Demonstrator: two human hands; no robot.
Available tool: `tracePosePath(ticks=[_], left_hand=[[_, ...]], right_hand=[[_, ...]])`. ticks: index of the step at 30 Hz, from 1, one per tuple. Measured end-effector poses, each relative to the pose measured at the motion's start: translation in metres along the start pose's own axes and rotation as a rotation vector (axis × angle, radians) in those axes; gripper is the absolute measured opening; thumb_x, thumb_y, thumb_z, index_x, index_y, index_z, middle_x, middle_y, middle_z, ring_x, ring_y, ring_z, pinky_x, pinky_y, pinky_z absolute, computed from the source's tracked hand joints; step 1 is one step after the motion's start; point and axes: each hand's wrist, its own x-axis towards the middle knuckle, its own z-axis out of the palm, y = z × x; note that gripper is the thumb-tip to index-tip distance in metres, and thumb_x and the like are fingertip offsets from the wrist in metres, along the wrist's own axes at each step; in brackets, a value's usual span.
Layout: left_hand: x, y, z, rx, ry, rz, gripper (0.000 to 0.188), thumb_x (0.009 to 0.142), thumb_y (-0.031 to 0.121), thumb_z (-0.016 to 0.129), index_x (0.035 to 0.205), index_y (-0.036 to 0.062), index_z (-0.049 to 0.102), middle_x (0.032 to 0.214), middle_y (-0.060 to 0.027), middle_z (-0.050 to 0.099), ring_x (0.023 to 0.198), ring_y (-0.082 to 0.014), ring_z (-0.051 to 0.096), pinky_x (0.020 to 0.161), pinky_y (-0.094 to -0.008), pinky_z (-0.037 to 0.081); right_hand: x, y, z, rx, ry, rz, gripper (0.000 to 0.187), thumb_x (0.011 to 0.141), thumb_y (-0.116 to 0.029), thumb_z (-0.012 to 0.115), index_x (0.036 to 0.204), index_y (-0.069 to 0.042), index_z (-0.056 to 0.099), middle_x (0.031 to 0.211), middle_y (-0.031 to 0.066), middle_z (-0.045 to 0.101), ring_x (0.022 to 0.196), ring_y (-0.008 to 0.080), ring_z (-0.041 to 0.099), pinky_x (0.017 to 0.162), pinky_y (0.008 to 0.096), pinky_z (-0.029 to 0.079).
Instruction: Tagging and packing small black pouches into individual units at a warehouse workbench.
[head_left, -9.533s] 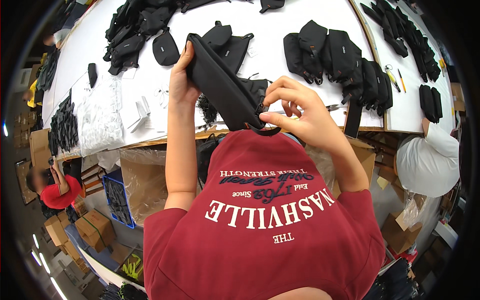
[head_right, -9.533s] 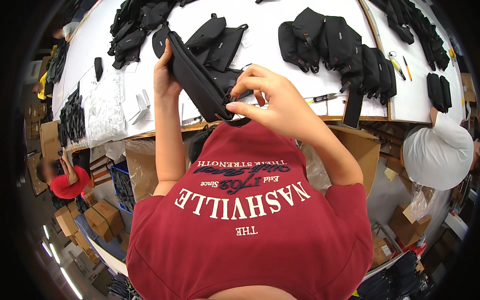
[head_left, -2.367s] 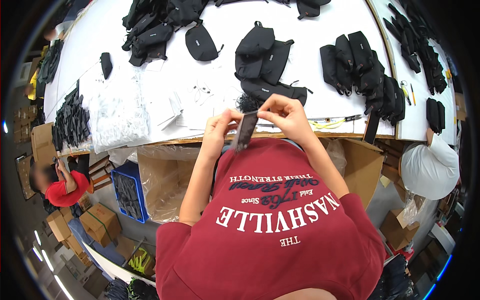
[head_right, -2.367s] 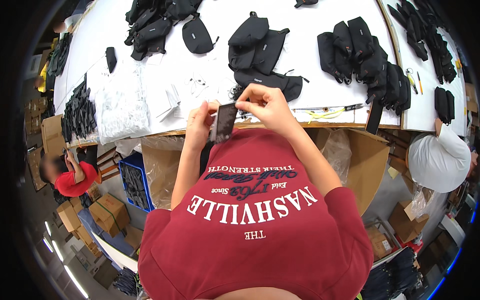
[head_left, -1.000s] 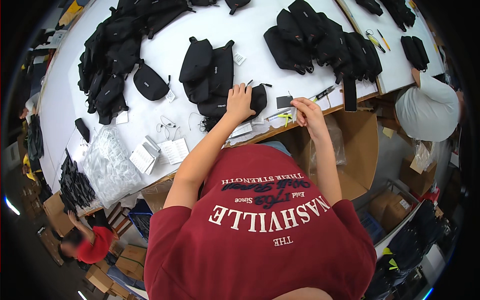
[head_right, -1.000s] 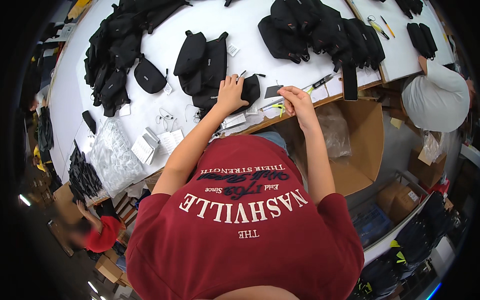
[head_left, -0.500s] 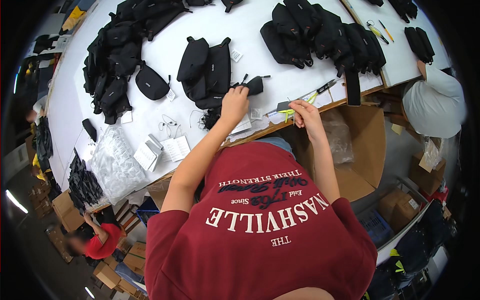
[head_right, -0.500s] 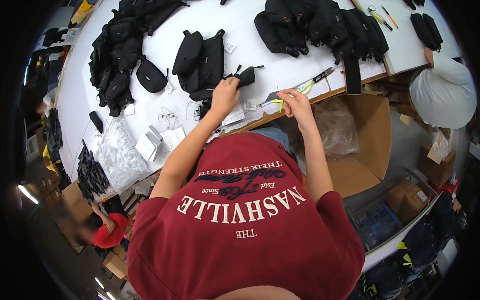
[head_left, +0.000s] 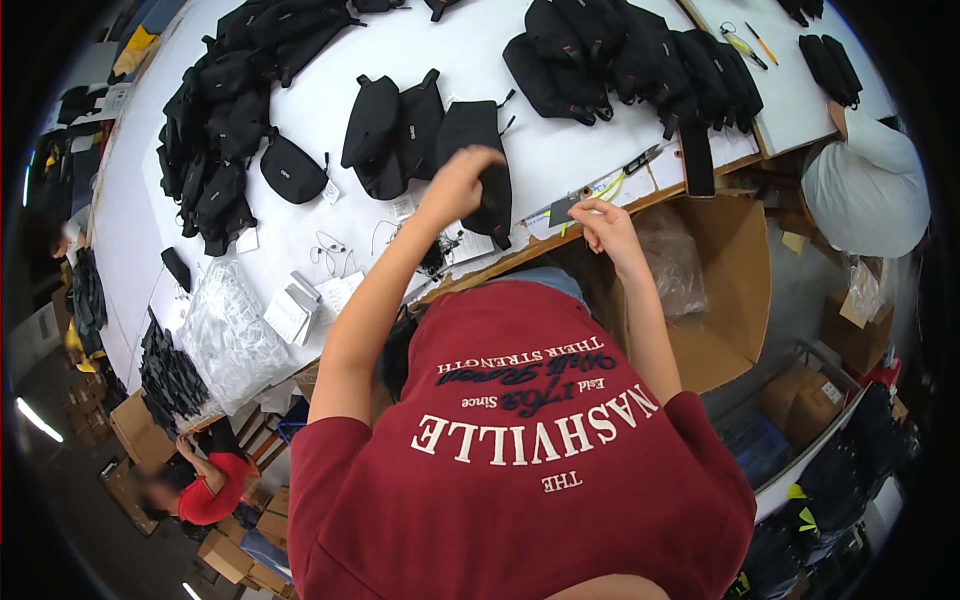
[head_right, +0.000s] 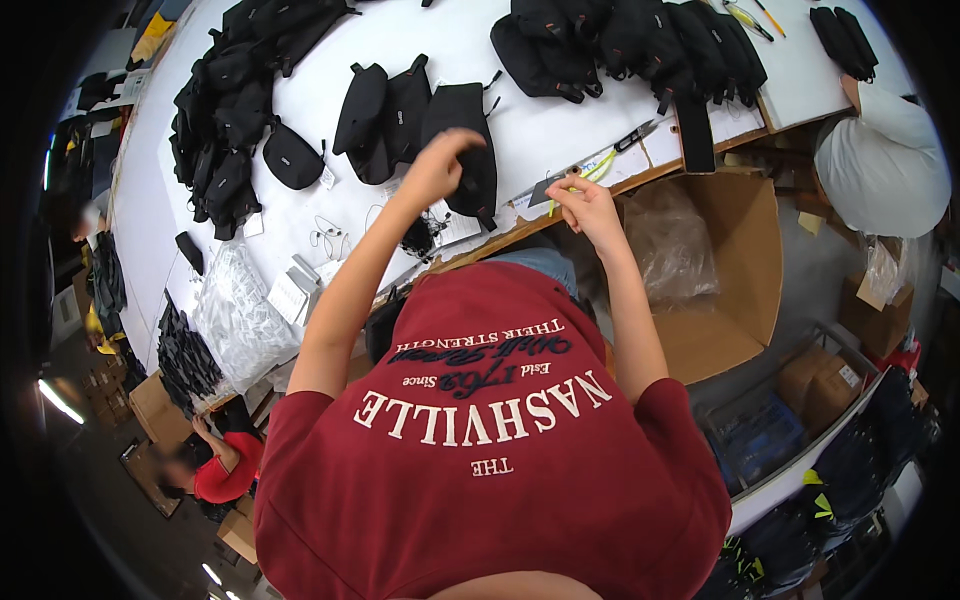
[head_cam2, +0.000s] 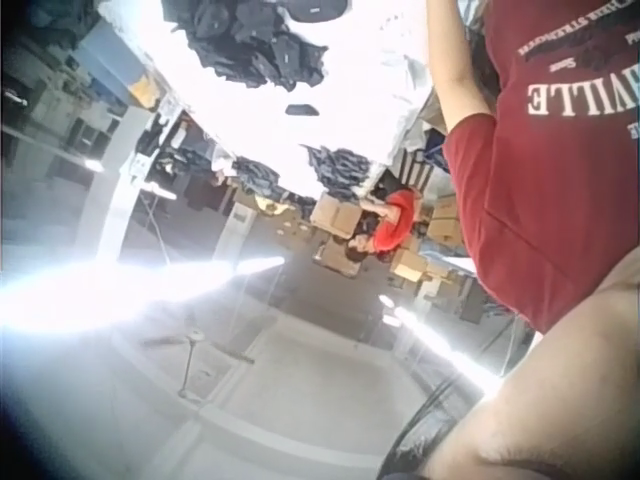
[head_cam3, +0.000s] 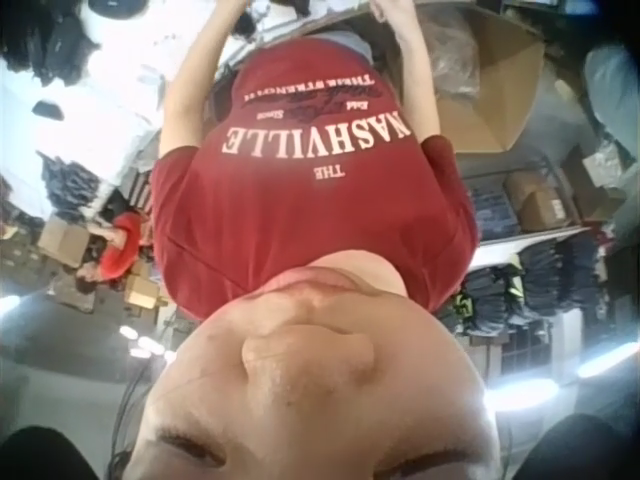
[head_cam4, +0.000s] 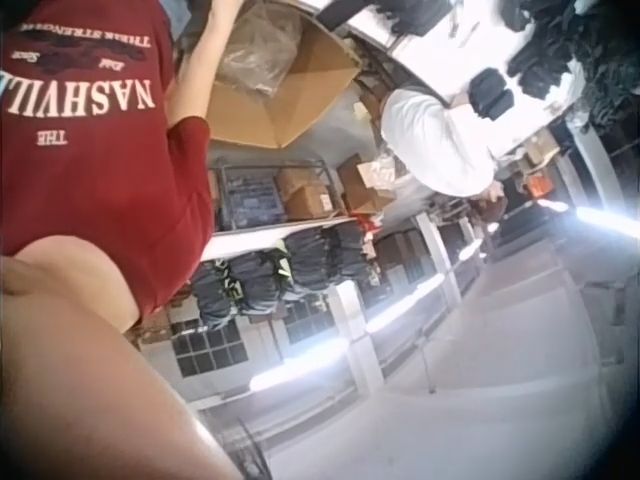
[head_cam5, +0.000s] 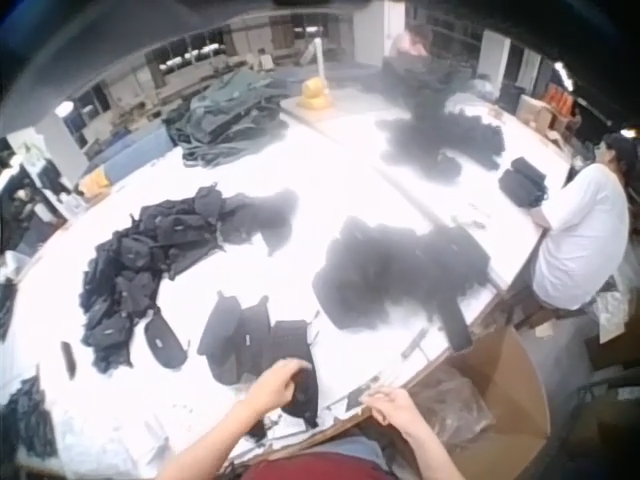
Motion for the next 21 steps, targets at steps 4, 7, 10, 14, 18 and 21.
tracePosePath(ticks=[4,7,10,14,18,21], left_hand=[[-0.032,0.001,0.018,0.169,-0.039,0.129,0.031,0.070,-0.009,0.051,0.096,0.0041,0.060,0.117,-0.0109,0.058,0.114,-0.0306,0.051,0.096,-0.0401,0.041],[-0.038,0.007,0.014,0.069,-0.062,0.009,0.026,0.071,-0.008,0.054,0.094,0.0039,0.060,0.120,-0.0104,0.057,0.118,-0.0297,0.050,0.098,-0.0392,0.040],[-0.041,0.029,0.002,0.037,0.202,0.082,0.021,0.072,-0.002,0.059,0.091,0.0048,0.059,0.110,-0.0084,0.060,0.105,-0.0289,0.054,0.089,-0.0386,0.043],[-0.062,0.041,-0.003,0.127,0.457,-0.223,0.016,0.071,0.007,0.069,0.086,0.0064,0.066,0.080,-0.0044,0.059,0.070,-0.0215,0.045,0.063,-0.0330,0.037],[-0.071,0.041,-0.003,-0.279,0.480,-0.516,0.014,0.076,0.009,0.071,0.088,0.0020,0.069,0.072,-0.0018,0.060,0.060,-0.0094,0.042,0.058,-0.0257,0.036],[-0.073,0.038,-0.004,-0.512,0.481,-0.609,0.016,0.073,0.010,0.072,0.087,0.0026,0.070,0.072,-0.0037,0.059,0.058,-0.0110,0.045,0.056,-0.0255,0.038]], right_hand=[[0.006,0.009,0.015,-0.117,-0.017,-0.059,0.013,0.086,-0.015,0.065,0.089,-0.002,0.064,0.052,-0.0043,0.048,0.044,0.0018,0.038,0.041,0.0186,0.026],[0.017,0.015,0.031,-0.237,-0.041,-0.121,0.013,0.084,-0.014,0.066,0.087,-0.001,0.064,0.050,-0.0045,0.048,0.045,0.0026,0.038,0.043,0.0215,0.028],[0.027,0.012,0.055,-0.447,-0.021,-0.274,0.014,0.082,-0.018,0.067,0.087,-0.005,0.065,0.046,-0.0003,0.043,0.044,0.0055,0.036,0.044,0.0252,0.028],[0.031,-0.004,0.091,-0.568,-0.079,-0.390,0.013,0.082,-0.020,0.066,0.086,-0.007,0.066,0.047,0.0026,0.044,0.042,0.0094,0.037,0.045,0.0274,0.029],[0.035,-0.013,0.102,-0.671,-0.148,-0.501,0.013,0.082,-0.019,0.066,0.087,-0.008,0.067,0.048,0.0040,0.043,0.042,0.0126,0.039,0.045,0.0290,0.032],[0.036,-0.016,0.109,-0.718,-0.164,-0.540,0.013,0.082,-0.019,0.066,0.088,-0.008,0.067,0.048,0.0048,0.043,0.042,0.0134,0.041,0.045,0.0292,0.032]])
